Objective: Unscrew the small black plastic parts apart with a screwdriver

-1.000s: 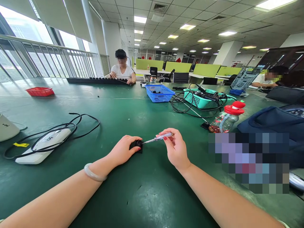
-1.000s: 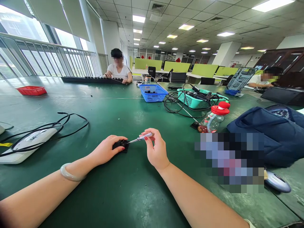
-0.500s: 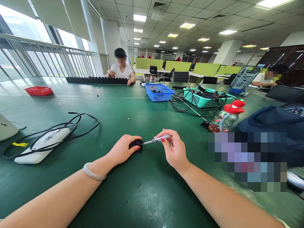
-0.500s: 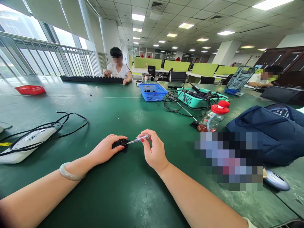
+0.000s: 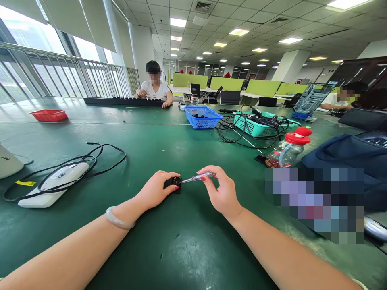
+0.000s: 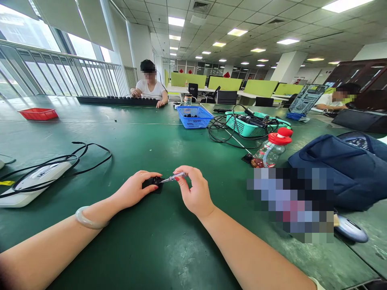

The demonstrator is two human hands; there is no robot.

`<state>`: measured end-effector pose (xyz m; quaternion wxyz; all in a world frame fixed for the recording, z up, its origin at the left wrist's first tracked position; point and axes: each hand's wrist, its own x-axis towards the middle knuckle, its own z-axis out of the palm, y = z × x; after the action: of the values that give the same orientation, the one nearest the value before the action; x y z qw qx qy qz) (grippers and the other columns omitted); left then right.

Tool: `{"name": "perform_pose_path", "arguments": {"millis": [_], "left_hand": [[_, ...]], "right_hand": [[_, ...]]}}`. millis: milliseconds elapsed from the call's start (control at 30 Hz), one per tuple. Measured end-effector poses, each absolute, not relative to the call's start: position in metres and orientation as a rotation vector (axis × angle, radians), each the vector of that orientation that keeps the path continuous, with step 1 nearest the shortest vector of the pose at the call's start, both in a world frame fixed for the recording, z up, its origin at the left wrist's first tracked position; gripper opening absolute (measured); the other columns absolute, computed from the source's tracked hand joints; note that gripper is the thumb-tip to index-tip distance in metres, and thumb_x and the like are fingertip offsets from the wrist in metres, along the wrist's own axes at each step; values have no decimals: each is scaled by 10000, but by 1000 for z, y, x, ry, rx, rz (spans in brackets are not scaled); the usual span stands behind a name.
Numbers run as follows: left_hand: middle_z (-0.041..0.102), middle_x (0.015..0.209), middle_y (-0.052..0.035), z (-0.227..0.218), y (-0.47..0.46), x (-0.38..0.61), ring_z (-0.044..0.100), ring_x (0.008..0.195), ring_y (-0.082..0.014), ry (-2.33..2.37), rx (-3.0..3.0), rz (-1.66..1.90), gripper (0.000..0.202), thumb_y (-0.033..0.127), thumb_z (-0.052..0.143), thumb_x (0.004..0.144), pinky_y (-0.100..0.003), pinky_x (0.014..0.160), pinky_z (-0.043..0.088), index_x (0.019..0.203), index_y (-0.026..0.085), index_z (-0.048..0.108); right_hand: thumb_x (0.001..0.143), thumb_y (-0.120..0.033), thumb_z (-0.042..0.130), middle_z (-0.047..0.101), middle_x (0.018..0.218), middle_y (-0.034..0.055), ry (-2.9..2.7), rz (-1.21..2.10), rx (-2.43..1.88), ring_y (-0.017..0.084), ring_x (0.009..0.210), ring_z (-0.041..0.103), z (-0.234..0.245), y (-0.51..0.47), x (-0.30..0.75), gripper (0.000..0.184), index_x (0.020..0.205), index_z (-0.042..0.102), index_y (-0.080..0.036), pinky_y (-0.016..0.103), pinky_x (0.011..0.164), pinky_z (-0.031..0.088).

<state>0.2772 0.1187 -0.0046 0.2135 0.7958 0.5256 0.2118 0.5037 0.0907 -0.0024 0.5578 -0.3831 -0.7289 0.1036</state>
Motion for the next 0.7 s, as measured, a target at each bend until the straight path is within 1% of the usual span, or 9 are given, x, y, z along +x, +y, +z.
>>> {"name": "perform_pose_path", "arguments": {"millis": [133,267,333,400,500,567,633,700], "left_hand": [[681,1180,-38,-3,118,277,548,1163,-261,1454,2208,587,419,383,561,833,-441,1067,450,1235,289,631],[672,1199,-45,-2,118,278,534,1196,-267,1465,2195,595,441,388,570,824,-450,1080,445,1248,282,624],[669,1210,-49,-3,118,278,532,1204,-269,1468,2193,600,453,382,575,821,-453,1087,442,1259,278,617],[668,1222,-46,-3,119,278,531,1207,-267,1463,2197,602,455,370,575,824,-451,1095,437,1269,279,609],[664,1225,-35,-4,119,277,530,1213,-259,1464,2193,604,452,362,583,830,-438,1097,436,1276,292,601],[660,1221,-32,-5,119,277,531,1214,-257,1469,2183,599,451,365,589,831,-435,1095,438,1278,303,598],[657,1219,-36,-5,119,277,531,1214,-259,1475,2176,593,452,362,590,831,-438,1095,438,1279,304,597],[653,1228,-43,-4,119,277,526,1221,-261,1476,2175,593,451,351,582,833,-444,1102,431,1281,296,597]], "right_hand": [[912,-287,590,747,895,20,-1617,338,-996,191,838,705,-3,95,506,58,956,609,-254,357,805,564],[897,-271,608,752,903,27,-1623,298,-971,210,871,708,-3,94,506,69,966,606,-265,385,820,564],[907,-228,576,751,923,27,-1692,229,-917,205,864,709,-2,91,505,86,975,602,-272,419,883,550],[908,-179,542,751,917,15,-1765,162,-854,191,825,713,0,89,504,124,972,590,-274,463,966,511],[900,-158,543,755,883,-5,-1783,154,-830,181,778,721,1,88,503,111,914,566,-266,505,1033,456],[892,-187,577,759,872,-1,-1730,207,-881,189,773,722,1,90,505,77,874,564,-260,500,1004,475],[883,-229,611,762,870,14,-1662,277,-952,209,799,720,0,93,507,46,865,580,-258,463,903,531],[877,-259,627,762,861,25,-1626,303,-999,224,830,715,-1,95,508,34,864,595,-257,433,827,554]]}}
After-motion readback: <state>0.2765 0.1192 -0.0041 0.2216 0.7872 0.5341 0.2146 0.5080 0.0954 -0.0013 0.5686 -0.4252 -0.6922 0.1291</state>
